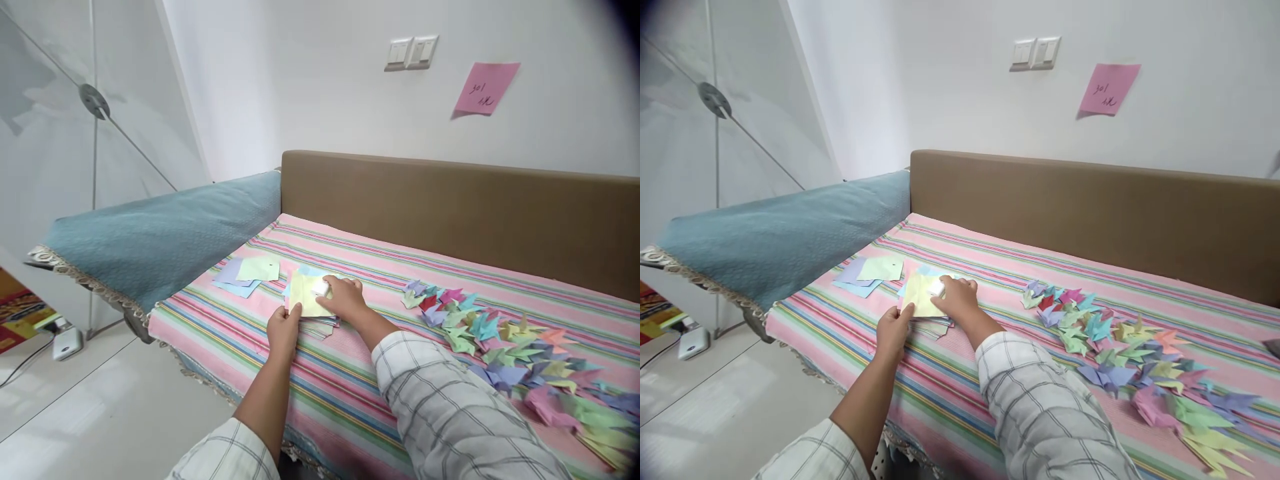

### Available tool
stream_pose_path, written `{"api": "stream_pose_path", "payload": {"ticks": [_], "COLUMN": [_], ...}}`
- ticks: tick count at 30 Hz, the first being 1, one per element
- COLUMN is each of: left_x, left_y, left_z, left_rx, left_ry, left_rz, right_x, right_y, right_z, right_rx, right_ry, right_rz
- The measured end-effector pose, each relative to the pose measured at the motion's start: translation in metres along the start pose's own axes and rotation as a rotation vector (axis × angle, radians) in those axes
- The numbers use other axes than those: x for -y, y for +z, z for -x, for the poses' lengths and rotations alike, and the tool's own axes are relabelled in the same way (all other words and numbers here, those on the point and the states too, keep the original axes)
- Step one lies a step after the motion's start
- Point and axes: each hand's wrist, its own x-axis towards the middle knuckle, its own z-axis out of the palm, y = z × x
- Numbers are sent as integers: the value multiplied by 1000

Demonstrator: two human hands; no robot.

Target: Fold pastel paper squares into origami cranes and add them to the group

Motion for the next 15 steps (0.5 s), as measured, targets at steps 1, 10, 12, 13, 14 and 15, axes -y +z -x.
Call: {"api": "stream_pose_path", "payload": {"ticks": [1,10,12,13,14,15], "left_x": [1,-3,-4,-4,-5,-5], "left_y": [1,-3,-6,-8,-9,-11], "left_z": [-1,-7,-7,-7,-7,-7], "left_rx": [2,10,17,25,37,46], "left_ry": [1,-38,-51,-57,-63,-67], "left_rz": [10,88,123,138,151,163], "right_x": [0,-43,-63,-72,-81,-89], "right_y": [2,-15,-15,-13,-11,-8], "right_z": [-1,40,60,70,79,88], "right_rx": [-6,-266,-244,-231,-200,-161], "right_ry": [6,135,203,230,252,269], "right_rz": [-13,-221,-183,-156,-139,-128]}}
